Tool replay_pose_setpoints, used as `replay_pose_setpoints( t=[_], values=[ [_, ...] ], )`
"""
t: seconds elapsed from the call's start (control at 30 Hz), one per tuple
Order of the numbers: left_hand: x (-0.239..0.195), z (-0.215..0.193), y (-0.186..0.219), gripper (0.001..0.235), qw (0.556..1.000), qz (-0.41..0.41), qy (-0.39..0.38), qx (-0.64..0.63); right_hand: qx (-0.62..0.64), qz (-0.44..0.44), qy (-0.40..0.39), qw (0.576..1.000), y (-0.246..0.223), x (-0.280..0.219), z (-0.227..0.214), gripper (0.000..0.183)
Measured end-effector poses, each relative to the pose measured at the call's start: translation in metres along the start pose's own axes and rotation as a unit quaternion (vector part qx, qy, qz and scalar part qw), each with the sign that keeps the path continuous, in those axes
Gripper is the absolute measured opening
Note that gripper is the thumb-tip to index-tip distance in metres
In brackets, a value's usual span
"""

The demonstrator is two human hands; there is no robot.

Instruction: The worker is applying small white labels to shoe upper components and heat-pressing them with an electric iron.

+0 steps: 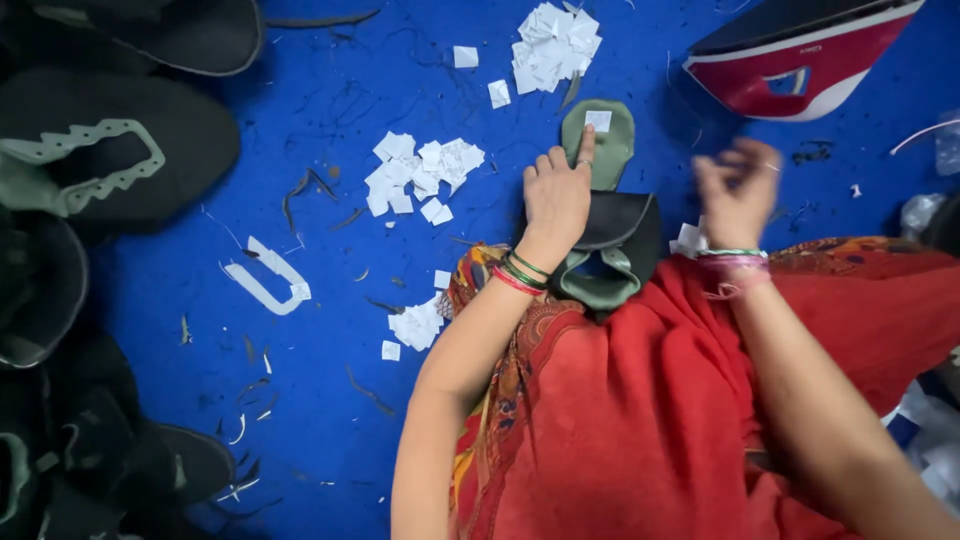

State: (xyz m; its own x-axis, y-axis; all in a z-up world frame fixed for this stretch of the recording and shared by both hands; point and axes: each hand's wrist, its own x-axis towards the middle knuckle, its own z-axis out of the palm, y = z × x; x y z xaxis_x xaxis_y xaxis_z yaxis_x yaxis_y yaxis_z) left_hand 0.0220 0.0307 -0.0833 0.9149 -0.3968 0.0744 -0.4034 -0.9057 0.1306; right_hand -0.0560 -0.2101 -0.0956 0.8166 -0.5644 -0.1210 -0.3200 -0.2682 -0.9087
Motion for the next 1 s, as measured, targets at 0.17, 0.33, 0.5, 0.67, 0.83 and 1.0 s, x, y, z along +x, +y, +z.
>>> replay_pose_setpoints(
  t=[0.17,0.33,0.5,0.67,0.83,1.0],
  values=[
    [-0.001,-0.002,-0.004,0.065,0.999,0.001,0.006,-0.034,-0.022,-0.19,0.073,0.979,-0.004,0.059,-0.03,0.058],
    [0.004,-0.001,-0.005,0.068,0.999,-0.001,-0.001,-0.048,-0.09,-0.264,-0.06,0.958,-0.087,0.094,-0.045,0.03],
    [0.001,0.002,-0.005,0.067,0.998,-0.007,-0.022,-0.062,-0.454,-0.26,-0.204,0.828,-0.179,0.064,-0.006,0.07],
    [-0.003,-0.01,0.006,0.061,0.999,-0.006,-0.024,-0.03,-0.5,-0.297,-0.248,0.774,-0.171,0.036,0.042,0.06],
    [-0.017,-0.061,0.028,0.049,0.989,0.073,-0.09,0.086,-0.557,-0.275,-0.254,0.741,-0.175,0.034,0.045,0.064],
    [-0.047,-0.05,0.021,0.061,0.969,0.146,-0.186,-0.067,-0.572,-0.241,-0.206,0.757,-0.183,0.033,0.022,0.076]
  ],
)
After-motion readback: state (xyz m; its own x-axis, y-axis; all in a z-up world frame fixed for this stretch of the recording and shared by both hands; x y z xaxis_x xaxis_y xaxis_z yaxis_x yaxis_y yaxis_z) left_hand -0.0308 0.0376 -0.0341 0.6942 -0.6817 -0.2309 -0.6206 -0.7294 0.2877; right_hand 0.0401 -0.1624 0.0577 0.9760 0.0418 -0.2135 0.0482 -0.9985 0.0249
